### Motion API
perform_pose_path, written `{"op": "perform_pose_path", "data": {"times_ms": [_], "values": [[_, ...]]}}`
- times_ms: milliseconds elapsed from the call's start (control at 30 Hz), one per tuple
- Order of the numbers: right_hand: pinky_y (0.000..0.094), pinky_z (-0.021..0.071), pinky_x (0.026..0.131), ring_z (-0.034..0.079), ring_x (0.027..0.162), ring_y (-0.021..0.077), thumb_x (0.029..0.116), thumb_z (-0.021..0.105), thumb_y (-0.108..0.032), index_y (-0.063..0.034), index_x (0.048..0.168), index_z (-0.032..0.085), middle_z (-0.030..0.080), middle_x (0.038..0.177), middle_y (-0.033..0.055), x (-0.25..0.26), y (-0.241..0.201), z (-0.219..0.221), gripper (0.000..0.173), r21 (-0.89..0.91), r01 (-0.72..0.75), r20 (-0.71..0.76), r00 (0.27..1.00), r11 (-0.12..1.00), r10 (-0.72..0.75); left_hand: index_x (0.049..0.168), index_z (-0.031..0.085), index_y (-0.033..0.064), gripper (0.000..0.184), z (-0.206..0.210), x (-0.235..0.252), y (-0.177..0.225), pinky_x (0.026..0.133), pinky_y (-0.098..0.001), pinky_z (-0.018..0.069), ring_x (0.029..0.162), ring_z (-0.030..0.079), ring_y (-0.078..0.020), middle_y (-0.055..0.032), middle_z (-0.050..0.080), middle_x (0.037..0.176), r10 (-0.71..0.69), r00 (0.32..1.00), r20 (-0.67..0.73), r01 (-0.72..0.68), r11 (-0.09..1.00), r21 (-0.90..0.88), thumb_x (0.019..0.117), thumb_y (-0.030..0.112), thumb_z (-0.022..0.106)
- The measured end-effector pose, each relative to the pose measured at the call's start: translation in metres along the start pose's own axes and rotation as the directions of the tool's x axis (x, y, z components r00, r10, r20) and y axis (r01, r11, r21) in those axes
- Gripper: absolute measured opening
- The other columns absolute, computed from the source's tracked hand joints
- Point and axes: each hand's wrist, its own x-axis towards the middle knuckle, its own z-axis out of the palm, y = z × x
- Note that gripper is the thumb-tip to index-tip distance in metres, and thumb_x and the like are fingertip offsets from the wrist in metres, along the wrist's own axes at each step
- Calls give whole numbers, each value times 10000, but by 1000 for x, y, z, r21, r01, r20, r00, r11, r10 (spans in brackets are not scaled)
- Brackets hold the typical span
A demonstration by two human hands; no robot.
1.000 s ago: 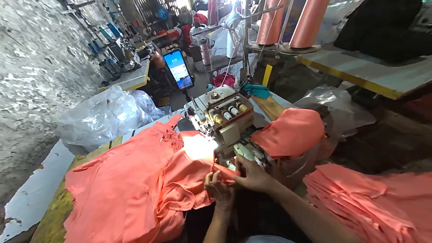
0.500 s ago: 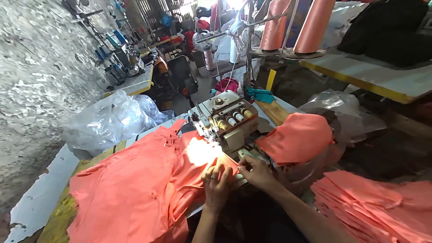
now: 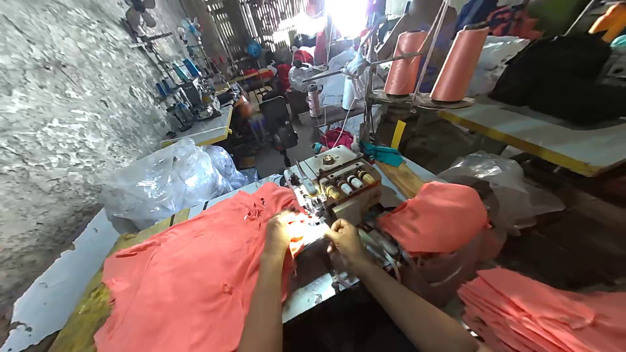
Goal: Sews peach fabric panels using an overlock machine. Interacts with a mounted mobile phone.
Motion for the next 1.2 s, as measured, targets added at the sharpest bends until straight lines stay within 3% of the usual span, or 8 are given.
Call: {"op": "perform_pose_path", "data": {"times_ms": [233, 367, 567, 667, 867, 967, 1100, 1200], "values": [[251, 558, 645, 627, 650, 73, 927, 643, -95, 4, 919, 598, 624, 755, 26, -18, 24, -18, 109, -126, 420, 222, 895, 899, -387, 1199, 694, -103, 280, 6, -52, 37, 1030, -559, 511, 1182, 666, -436, -288, 678, 1257, -238, 957, -165, 262, 955, 141, 963, -42, 555], [335, 529, 913, 656, 975, 138, 1082, 449, -246, 5, 1391, 555, 687, 1150, 141, -18, 18, -22, 413, -241, 469, 571, 777, 850, -266, 1512, 355, -130, 528, 5, -92, 97, 1125, -492, 441, 1338, 554, -426, -333, 461, 1502, -529, 842, 107, 513, 846, 145, 1016, -1, 483], [466, 529, 784, 672, 791, 261, 1090, 389, -276, 45, 884, 733, 694, 802, 169, 5, 18, -36, 514, -548, 483, 434, 862, 682, -262, 1371, 551, -142, 501, 43, -145, 99, 1096, -492, 482, 1291, 598, -425, -327, 573, 1395, -66, 979, 192, 90, 989, -119, 970, 147, 632], [549, 519, 866, 698, 904, 352, 1089, 430, -248, 64, 955, 735, 718, 906, 225, 16, 10, -55, 456, -667, 399, 277, 917, 629, -287, 1110, 744, -59, 242, 48, -141, 84, 954, -446, 584, 1097, 721, -351, -237, 722, 1180, 100, 992, -78, -110, 985, -135, 919, 75, 679], [277, 567, 820, 680, 875, 120, 910, 579, 48, 60, 1061, 688, 714, 982, 140, -40, -7, -61, 187, -125, 758, 758, 490, 641, -431, 1305, 624, -76, 640, 11, -107, 57, 1030, -528, 505, 1142, 679, -335, -210, 709, 1207, 276, 961, -7, -267, 924, -273, 845, 333, 801], [207, 557, 785, 675, 836, 109, 909, 636, 10, 15, 1057, 710, 716, 945, 124, -50, -39, -55, 165, 27, 893, 802, 248, 448, -543, 918, 728, -37, 210, -23, -99, 48, 705, -392, 581, 719, 708, -198, -129, 723, 775, 297, 935, 193, -211, 905, -370, 847, 149, 793], [188, 551, 772, 662, 821, 58, 957, 630, -57, 29, 994, 726, 719, 899, 98, -34, -132, -31, 134, -7, 966, 755, 174, 258, -633, 873, 724, 105, 117, -101, -89, 7, 748, -152, 572, 777, 657, 95, 148, 716, 806, -54, 968, -246, -75, 870, -488, 958, 109, 643], [310, 591, 749, 699, 774, 135, 1003, 569, -72, 25, 1051, 730, 730, 895, 118, 26, -188, 24, 194, -252, 944, 712, 329, 211, -620, 916, 635, -9, 127, -120, -58, -18, 667, -150, 553, 687, 625, 83, 96, 632, 731, -415, 682, -602, 89, 864, -495, 994, 81, 588]]}}
